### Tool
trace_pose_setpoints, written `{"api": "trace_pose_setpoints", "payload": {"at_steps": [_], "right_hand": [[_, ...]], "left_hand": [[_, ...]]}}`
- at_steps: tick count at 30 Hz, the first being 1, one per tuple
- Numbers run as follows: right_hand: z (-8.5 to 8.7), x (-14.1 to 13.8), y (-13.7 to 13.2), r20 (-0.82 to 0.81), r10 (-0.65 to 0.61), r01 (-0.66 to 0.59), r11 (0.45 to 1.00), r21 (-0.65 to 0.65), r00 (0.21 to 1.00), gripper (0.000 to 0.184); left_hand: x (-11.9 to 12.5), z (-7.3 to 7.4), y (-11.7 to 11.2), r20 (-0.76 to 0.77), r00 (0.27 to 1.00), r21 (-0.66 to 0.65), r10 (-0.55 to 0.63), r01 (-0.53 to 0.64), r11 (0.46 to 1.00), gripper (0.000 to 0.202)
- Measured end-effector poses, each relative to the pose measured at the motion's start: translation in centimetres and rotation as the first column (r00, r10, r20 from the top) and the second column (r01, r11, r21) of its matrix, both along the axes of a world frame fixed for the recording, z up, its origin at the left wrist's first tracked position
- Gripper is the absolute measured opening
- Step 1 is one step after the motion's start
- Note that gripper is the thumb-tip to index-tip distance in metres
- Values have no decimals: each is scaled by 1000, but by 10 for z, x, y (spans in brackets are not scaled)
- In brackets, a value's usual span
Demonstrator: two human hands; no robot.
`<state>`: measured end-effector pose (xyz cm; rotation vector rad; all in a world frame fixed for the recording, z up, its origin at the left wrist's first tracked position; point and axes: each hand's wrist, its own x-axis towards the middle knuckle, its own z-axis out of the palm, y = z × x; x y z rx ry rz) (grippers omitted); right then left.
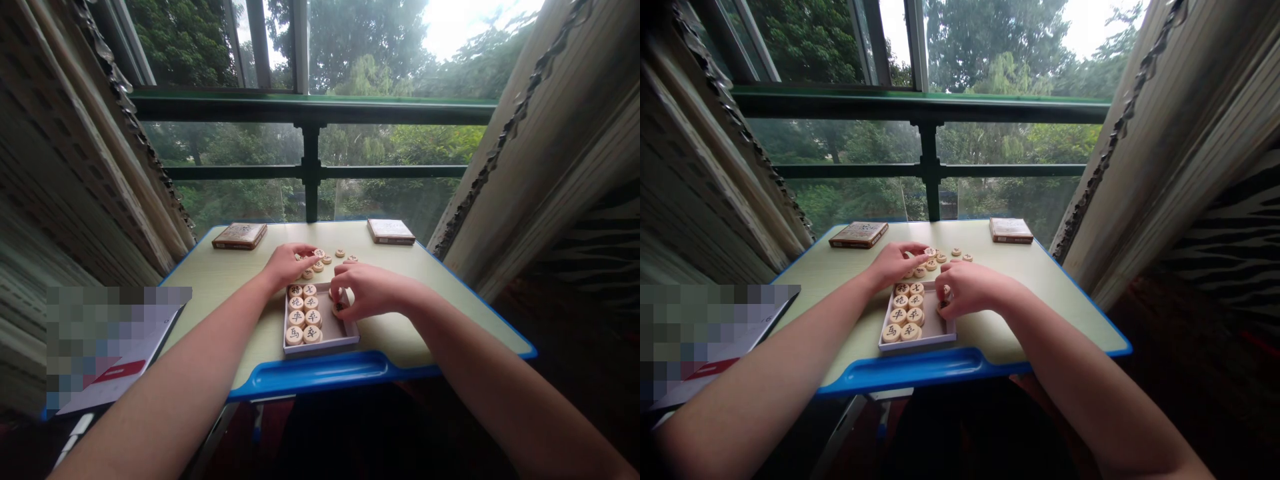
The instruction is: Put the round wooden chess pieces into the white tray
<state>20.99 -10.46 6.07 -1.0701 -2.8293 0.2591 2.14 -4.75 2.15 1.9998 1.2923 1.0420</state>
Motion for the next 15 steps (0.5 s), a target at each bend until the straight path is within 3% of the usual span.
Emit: {"api": "trace_pose_setpoints", "payload": {"at_steps": [15], "right_hand": [[-2, 3, 6, -43, 9, -9, 1000, -10, 999, 15]], "left_hand": [[-2, 13, -10, -16, 996, -113, -87, 85, 990, 42]]}}
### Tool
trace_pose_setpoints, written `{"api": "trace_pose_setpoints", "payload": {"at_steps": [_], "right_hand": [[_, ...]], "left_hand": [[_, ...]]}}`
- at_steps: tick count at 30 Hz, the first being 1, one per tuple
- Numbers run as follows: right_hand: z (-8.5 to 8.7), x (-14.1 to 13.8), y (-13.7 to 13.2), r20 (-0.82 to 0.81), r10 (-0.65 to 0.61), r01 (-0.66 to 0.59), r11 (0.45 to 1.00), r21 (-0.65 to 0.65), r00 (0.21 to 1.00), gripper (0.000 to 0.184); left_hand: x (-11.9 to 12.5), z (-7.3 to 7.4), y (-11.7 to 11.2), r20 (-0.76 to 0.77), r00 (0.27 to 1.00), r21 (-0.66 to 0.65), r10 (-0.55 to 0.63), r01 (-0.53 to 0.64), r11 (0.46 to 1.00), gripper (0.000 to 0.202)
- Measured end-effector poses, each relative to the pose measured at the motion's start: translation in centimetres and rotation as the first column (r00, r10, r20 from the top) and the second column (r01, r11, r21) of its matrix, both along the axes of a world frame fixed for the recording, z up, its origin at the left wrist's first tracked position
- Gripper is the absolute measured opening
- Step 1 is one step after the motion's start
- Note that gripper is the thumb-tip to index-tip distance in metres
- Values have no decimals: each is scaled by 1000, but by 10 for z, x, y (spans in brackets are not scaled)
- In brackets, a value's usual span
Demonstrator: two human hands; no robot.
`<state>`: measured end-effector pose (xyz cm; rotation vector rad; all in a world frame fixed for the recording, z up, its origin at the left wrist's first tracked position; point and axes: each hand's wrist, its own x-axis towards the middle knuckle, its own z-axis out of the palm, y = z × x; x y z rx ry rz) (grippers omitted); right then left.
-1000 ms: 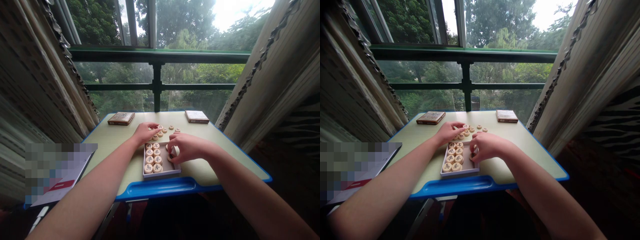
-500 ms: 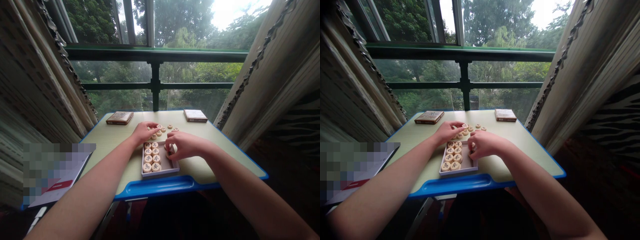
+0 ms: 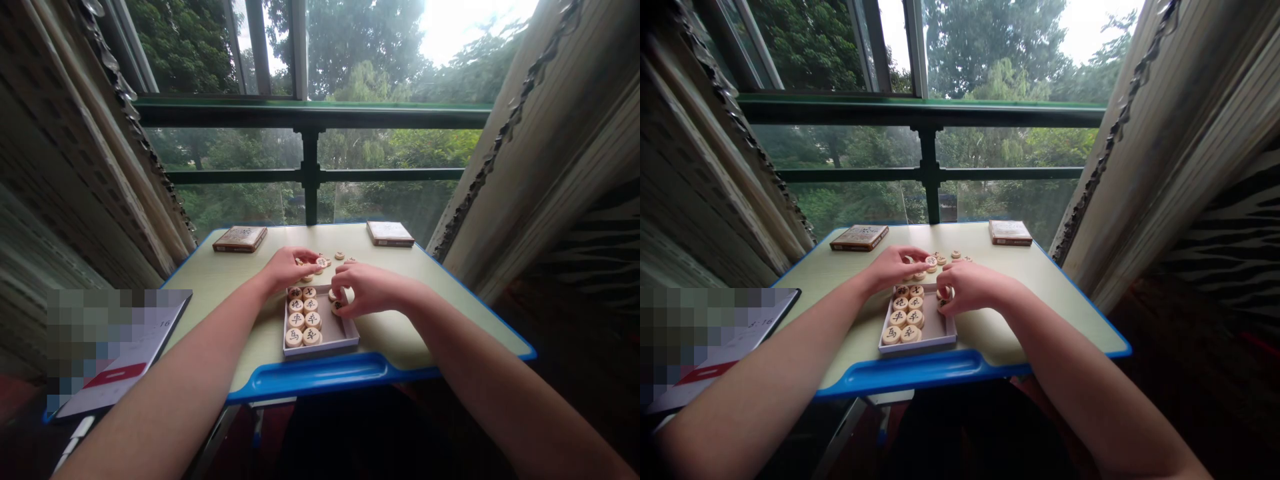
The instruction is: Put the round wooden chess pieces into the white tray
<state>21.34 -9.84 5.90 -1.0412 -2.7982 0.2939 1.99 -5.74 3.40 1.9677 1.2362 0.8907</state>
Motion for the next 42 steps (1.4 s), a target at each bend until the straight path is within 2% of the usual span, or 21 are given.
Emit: {"api": "trace_pose_setpoints", "payload": {"at_steps": [6, 9, 12, 17, 21, 25, 30, 35, 38, 42], "right_hand": [[5, 0, -1, -51, 8, -8, 1000, 6, 999, 12], [5, 2, 5, -132, -93, 105, 991, 87, 987, 10], [-1, 3, 13, -247, -178, 225, 959, 175, 953, 18], [-8, 2, 20, -281, -154, 215, 956, 199, 947, 21], [-5, 2, 19, -313, -119, 192, 959, 210, 942, 20], [-1, 2, 18, -333, -139, 212, 958, 194, 933, 21], [5, 6, 16, -269, -178, 212, 971, 106, 947, 22], [4, 6, 11, -76, -186, 187, 982, 5, 980, 23], [1, 3, 9, -16, -189, 189, 982, -23, 982, 22], [-2, 2, 10, 3, -207, 207, 978, -23, 978, 23]], "left_hand": [[2, 3, -4, 13, 998, -83, -60, 60, 995, 44], [2, 4, -5, 5, 994, -85, -110, 110, 990, 44], [1, 2, -4, 27, 989, -100, -146, 148, 984, 45], [1, 0, -3, 124, 980, -177, -157, 178, 968, 45], [3, -1, -4, 200, 966, -204, -161, 202, 958, 46], [4, -1, -5, 251, 957, -242, -148, 210, 947, 49], [3, 2, -7, 229, 958, -269, -171, 231, 935, 51], [2, 4, -8, 95, 982, -199, -165, 181, 963, 44], [1, 2, -6, 7, 975, -151, -223, 222, 963, 39], [0, -1, -3, -35, 957, -104, -289, 284, 953, 34]]}}
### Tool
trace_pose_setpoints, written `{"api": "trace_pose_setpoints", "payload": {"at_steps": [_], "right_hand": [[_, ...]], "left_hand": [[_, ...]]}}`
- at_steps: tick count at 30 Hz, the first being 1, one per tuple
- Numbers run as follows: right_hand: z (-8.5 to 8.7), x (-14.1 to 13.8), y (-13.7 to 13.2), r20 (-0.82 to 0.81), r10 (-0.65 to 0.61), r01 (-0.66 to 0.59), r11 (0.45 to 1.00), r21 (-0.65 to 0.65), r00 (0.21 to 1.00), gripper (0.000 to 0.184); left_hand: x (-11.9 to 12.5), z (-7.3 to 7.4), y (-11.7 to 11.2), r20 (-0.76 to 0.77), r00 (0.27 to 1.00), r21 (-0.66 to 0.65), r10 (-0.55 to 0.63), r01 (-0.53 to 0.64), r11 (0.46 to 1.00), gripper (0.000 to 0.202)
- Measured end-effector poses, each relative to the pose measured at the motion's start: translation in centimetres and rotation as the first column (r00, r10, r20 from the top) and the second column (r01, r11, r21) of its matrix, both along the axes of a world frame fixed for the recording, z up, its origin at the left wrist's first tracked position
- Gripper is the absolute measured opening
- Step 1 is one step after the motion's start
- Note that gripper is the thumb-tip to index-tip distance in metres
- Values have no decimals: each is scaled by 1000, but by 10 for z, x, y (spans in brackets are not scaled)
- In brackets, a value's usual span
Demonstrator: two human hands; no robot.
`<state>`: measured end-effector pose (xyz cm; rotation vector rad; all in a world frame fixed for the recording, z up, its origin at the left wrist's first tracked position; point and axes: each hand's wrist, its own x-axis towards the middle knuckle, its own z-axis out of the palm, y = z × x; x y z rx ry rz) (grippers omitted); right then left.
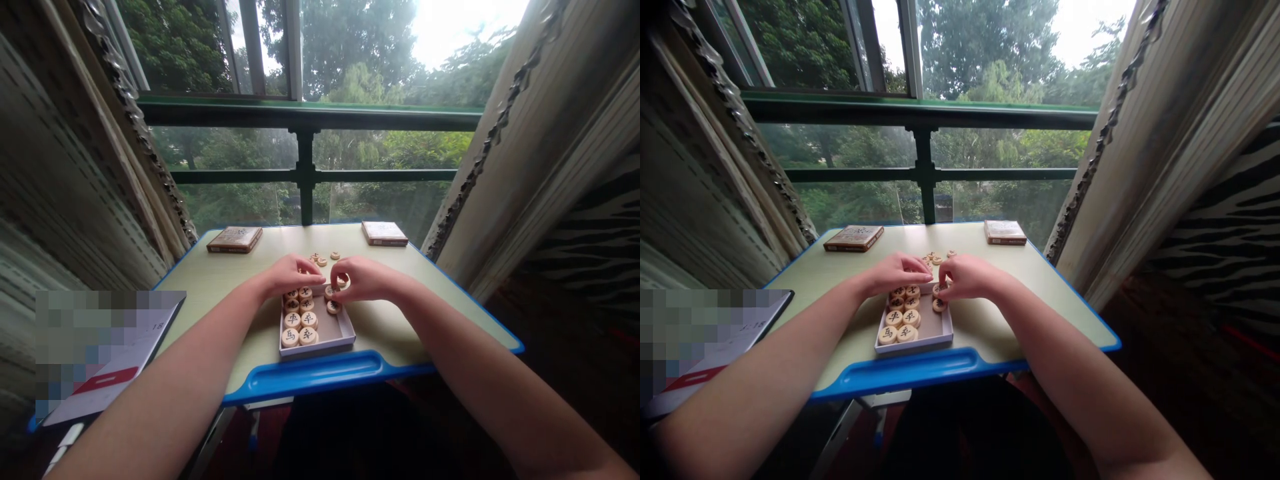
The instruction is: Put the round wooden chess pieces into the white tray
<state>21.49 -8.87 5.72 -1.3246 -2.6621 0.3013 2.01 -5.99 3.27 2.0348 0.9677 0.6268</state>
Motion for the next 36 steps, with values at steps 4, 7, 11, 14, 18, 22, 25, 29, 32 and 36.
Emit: {"api": "trace_pose_setpoints", "payload": {"at_steps": [4, 7, 11, 14, 18, 22, 25, 29, 32, 36], "right_hand": [[0, 1, 1, 0, -8, 8, 1000, 0, 1000, 24], [0, 2, 3, -12, -4, 4, 1000, -5, 1000, 26], [0, 4, 4, -22, -6, 6, 1000, -21, 1000, 28], [2, 4, 3, -30, -6, 6, 1000, -31, 1000, 30], [5, 5, 4, -68, 30, -33, 998, -45, 997, 31], [2, 14, 17, -160, -121, 124, 992, 11, 980, 29], [-4, 24, 30, -51, -357, 359, 932, 42, 933, 26], [-8, 31, 37, -14, -356, 356, 935, 7, 935, 28], [-12, 32, 39, -57, -347, 349, 936, 38, 936, 30], [-22, 32, 47, -91, -375, 380, 923, 52, 923, 24]], "left_hand": [[1, 2, -1, -1, 1000, 34, -11, 11, 999, 33], [3, 4, -3, -9, 999, 44, -38, 38, 998, 31], [4, 2, -2, -32, 999, 69, -8, 10, 998, 32], [4, 0, -1, -31, 999, 81, 17, -14, 997, 32], [5, 0, -2, -15, 1000, 84, -20, 21, 996, 30], [4, -2, 2, -10, 994, 151, 110, -107, 983, 34], [-2, -7, 11, -8, 963, 361, 269, -248, 899, 26], [-13, -17, 23, -25, 939, 372, 344, -311, 875, 20], [-16, -21, 25, -28, 942, 265, 333, -314, 912, 21], [-16, -18, 25, -71, 954, 174, 293, -277, 945, 26]]}}
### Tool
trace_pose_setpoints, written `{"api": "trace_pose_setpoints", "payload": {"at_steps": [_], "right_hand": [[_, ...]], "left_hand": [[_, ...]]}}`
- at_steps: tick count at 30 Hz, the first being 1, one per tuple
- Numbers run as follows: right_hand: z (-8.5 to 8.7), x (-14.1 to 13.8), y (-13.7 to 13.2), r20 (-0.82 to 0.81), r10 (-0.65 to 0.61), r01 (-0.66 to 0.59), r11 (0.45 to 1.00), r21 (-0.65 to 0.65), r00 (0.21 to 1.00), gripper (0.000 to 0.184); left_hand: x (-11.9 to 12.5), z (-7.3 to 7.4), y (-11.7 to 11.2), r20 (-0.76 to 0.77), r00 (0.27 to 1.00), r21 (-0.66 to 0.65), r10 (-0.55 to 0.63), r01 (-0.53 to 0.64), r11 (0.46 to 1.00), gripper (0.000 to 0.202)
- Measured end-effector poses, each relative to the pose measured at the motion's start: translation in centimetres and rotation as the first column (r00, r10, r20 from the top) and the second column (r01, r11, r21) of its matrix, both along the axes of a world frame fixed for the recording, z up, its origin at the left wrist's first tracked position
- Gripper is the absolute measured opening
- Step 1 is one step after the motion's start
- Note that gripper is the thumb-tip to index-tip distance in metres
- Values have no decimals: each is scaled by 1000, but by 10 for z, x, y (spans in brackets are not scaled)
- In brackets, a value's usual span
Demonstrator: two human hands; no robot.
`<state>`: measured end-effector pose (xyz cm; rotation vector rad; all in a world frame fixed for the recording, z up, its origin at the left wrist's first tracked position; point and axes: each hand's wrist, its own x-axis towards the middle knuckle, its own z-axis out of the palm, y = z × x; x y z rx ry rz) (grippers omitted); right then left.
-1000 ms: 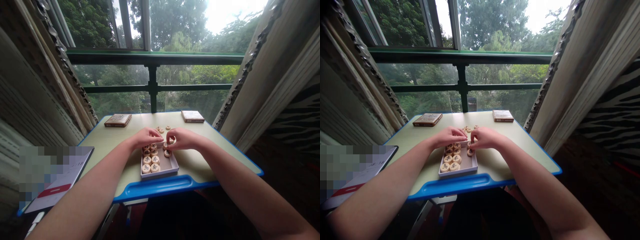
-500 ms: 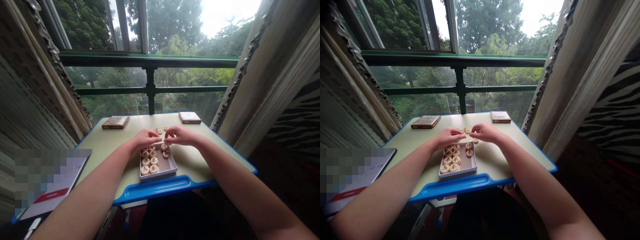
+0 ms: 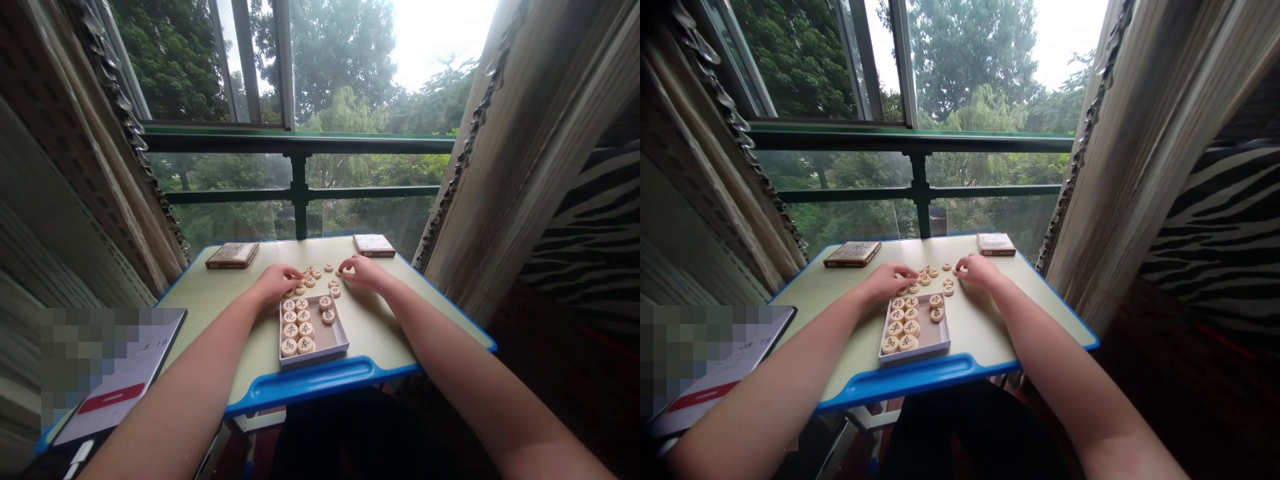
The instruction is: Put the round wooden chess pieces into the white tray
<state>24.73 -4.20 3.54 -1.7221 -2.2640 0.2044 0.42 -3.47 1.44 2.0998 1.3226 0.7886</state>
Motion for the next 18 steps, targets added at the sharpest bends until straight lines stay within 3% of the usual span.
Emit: {"api": "trace_pose_setpoints", "payload": {"at_steps": [3, 6, 12, 15, 18], "right_hand": [[-10, -3, 7, -81, 27, -20, 996, 86, 996, 23], [-19, -10, 11, -129, 98, -75, 982, 172, 987, 34], [-21, -29, 10, -44, 303, -300, 952, 69, 952, 34], [-16, -35, 7, 17, 339, -339, 940, 26, 941, 32], [-13, -38, 5, 45, 364, -366, 927, 78, 930, 31]], "left_hand": [[-2, 1, 4, 11, 998, 21, 54, -54, 998, 29], [-5, -2, 11, -35, 989, 115, 146, -142, 983, 30], [-3, -11, 16, -196, 971, 143, 134, -107, 984, 32], [-1, -12, 16, -187, 976, 165, 113, -82, 983, 30], [-1, -11, 16, -187, 977, 165, 107, -76, 983, 27]]}}
